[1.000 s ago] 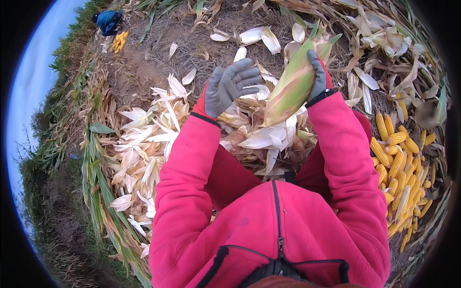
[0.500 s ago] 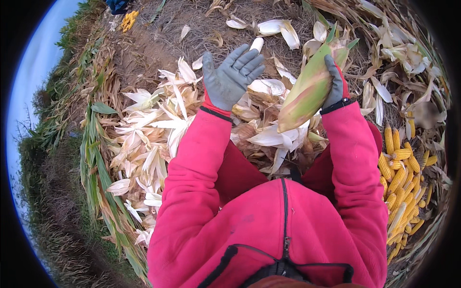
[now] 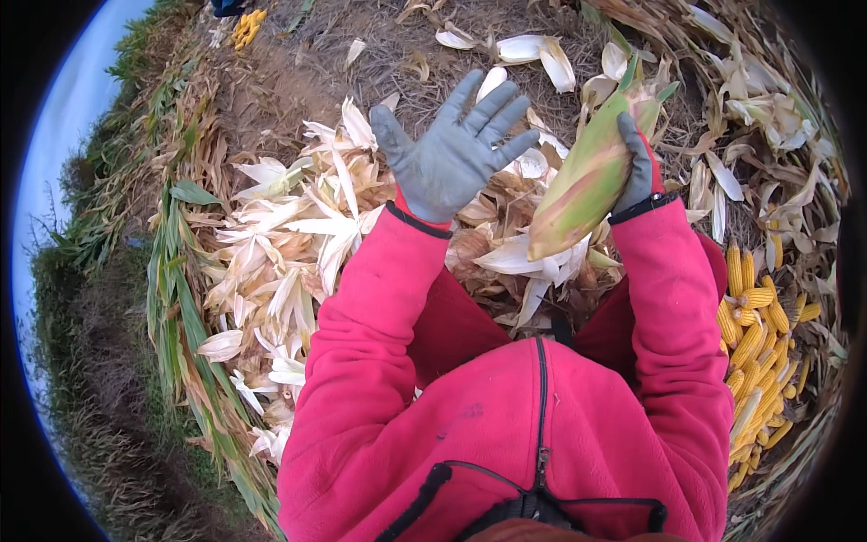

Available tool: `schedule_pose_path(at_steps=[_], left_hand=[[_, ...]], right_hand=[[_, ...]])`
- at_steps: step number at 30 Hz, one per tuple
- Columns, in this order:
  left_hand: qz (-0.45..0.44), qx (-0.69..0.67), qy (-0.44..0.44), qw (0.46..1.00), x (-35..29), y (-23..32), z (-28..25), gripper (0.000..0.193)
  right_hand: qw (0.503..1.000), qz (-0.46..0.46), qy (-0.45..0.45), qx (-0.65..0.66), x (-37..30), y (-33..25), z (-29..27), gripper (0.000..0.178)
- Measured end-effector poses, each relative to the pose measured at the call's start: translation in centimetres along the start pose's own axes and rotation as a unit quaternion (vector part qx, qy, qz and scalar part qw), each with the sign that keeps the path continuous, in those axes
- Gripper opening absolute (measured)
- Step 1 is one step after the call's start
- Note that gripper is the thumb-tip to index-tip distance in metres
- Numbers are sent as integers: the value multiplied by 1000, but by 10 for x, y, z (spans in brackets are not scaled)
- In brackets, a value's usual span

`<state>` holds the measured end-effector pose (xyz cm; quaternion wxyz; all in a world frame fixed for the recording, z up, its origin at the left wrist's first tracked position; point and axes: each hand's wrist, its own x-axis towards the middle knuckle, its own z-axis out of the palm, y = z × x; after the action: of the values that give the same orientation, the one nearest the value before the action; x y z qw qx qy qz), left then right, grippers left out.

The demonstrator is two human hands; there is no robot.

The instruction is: The person shucks corn cobs by hand, removing husks and silk from each cob. They place the cleaned cobs into a growing pile and discard the husks on the ground.

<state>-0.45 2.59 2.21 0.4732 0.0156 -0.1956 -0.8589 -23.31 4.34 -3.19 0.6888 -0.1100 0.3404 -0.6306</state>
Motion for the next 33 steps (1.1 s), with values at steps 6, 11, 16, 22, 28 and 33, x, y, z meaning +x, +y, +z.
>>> schedule_pose_path(at_steps=[6, 11, 16, 22, 28, 33], left_hand=[[6, 48, -6, 999, -2, 0, 0, 108], [1, 62, -6, 998, -1, -2, 0, 107], [-76, 304, -12, 949, -1, -23, -19, 98], [-109, 542, 65, 831, -1, -55, -26, 89], [-198, 394, 98, 892, -8, -50, -33, 83], [-215, 366, 117, 898, -19, -41, -27, 77]], right_hand=[[1000, 4, -7, -7, 8, 10, -8, 47], [1000, 20, -3, 5, 9, 12, -8, 47], [999, 38, -15, 21, 5, 16, 1, 49], [998, 19, -55, 17, 8, 29, 13, 42], [987, -45, -156, -8, 13, 28, 20, 46], [972, -143, -146, -119, 0, 15, 37, 48]])
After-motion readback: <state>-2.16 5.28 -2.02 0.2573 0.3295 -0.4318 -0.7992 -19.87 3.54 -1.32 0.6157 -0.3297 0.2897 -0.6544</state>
